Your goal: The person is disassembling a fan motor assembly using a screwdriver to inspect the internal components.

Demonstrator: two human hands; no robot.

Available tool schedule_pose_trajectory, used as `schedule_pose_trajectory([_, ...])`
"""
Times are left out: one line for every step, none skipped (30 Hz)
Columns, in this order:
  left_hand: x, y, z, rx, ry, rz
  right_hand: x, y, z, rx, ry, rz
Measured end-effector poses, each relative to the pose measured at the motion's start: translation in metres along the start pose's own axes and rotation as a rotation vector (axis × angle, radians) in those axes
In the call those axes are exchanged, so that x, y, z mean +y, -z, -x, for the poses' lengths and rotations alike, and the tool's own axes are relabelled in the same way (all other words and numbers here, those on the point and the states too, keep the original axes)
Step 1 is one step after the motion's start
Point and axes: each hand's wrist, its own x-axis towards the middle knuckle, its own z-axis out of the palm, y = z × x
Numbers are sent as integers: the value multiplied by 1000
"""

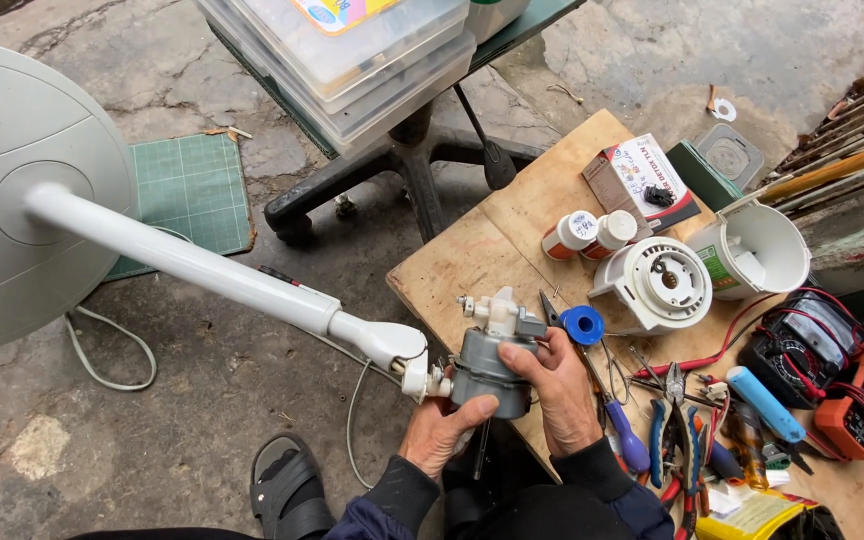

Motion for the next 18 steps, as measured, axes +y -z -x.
schedule_pose_trajectory([5, -3, 1, 47, 22, -24, -3, -1, -1, 3, -14, 19])
schedule_pose_trajectory([5, -5, 1, 44, 20, -27, -11, -4, 3, 4, -11, 16])
schedule_pose_trajectory([5, -8, -1, 80, 47, 26, -19, -8, 8, 18, -50, 55])
schedule_pose_trajectory([5, -10, -1, 116, 73, 78, -27, -11, 13, 32, -89, 94])
schedule_pose_trajectory([7, -13, -1, 114, 71, 74, -34, -12, 15, 32, -87, 90])
schedule_pose_trajectory([9, -16, -1, 156, 57, 121, -40, -13, 18, 15, -100, 172])
schedule_pose_trajectory([12, -19, -1, 196, 42, 169, -47, -14, 21, -1, -114, 254])
schedule_pose_trajectory([21, -23, 3, 193, 40, 165, -40, -7, 16, 0, -111, 250])
schedule_pose_trajectory([30, -27, 5, 183, 32, 216, -35, 0, 10, -42, -27, 276])
schedule_pose_trajectory([40, -31, 9, 173, 24, 267, -30, 6, 5, -84, 58, 300])
schedule_pose_trajectory([47, -32, 14, 172, 17, 264, -32, 11, 7, -88, 63, 297])
schedule_pose_trajectory([54, -33, 19, 230, 102, 181, -33, 16, 9, -149, 190, 362])
schedule_pose_trajectory([62, -35, 22, 283, 180, 96, -36, 21, 10, -207, 325, 425])
schedule_pose_trajectory([69, -36, 22, 279, 167, 92, -39, 28, 11, -208, 339, 420])
schedule_pose_trajectory([74, -36, 25, 260, 198, 126, -40, 35, 13, -245, 340, 475])
schedule_pose_trajectory([79, -36, 29, 240, 228, 160, -41, 42, 16, -282, 341, 529])
schedule_pose_trajectory([86, -39, 32, 240, 222, 155, -39, 51, 15, -283, 347, 524])
schedule_pose_trajectory([93, -43, 36, 280, 256, 150, -38, 59, 14, -357, 414, 432])
